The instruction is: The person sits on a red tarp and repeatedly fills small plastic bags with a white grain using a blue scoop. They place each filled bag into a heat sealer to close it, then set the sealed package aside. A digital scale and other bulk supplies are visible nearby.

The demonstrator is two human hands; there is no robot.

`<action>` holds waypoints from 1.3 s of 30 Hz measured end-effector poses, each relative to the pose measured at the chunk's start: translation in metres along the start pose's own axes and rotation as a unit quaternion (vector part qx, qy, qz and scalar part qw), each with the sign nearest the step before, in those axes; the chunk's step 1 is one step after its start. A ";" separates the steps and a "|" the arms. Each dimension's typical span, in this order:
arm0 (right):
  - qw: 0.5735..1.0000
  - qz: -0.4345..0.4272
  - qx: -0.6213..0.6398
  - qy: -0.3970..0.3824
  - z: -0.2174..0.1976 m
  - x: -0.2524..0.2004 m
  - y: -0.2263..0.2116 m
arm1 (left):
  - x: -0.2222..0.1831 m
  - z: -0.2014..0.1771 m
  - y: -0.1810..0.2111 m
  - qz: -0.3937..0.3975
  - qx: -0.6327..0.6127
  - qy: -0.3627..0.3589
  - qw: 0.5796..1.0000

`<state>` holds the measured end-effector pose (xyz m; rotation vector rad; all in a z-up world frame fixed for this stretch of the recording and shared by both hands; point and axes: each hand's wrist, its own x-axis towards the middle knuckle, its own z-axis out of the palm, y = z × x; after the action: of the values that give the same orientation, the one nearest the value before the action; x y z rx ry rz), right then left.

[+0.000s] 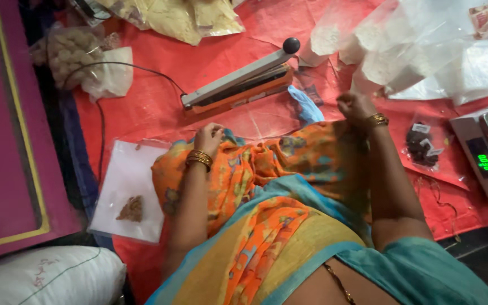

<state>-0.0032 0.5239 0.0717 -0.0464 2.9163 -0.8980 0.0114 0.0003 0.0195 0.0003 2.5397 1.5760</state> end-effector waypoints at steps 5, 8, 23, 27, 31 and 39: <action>0.979 0.035 -0.122 -0.156 0.016 -0.007 0.046 | 0.001 0.003 0.000 -0.030 -0.003 -0.005 1.000; 0.988 -0.020 -0.094 -0.125 0.019 0.016 0.035 | 0.006 0.006 -0.001 -0.056 -0.028 -0.016 0.998; 0.971 0.188 0.115 0.094 -0.031 0.221 -0.063 | 0.016 0.011 0.000 -0.107 -0.030 -0.010 0.994; 0.973 0.165 -0.011 0.160 -0.020 0.232 -0.051 | 0.019 0.011 -0.002 -0.099 -0.033 -0.016 0.994; 0.961 0.165 0.080 0.207 -0.009 0.229 -0.031 | 0.019 0.012 -0.004 -0.096 -0.019 -0.010 0.995; 0.982 -0.052 0.087 0.158 -0.057 0.173 -0.030 | 0.017 0.011 -0.001 -0.067 -0.025 -0.009 0.997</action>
<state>-0.1805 0.5215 0.1221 -0.0475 3.1305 -1.2849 -0.0035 0.0106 0.0113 -0.1582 2.4314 1.5796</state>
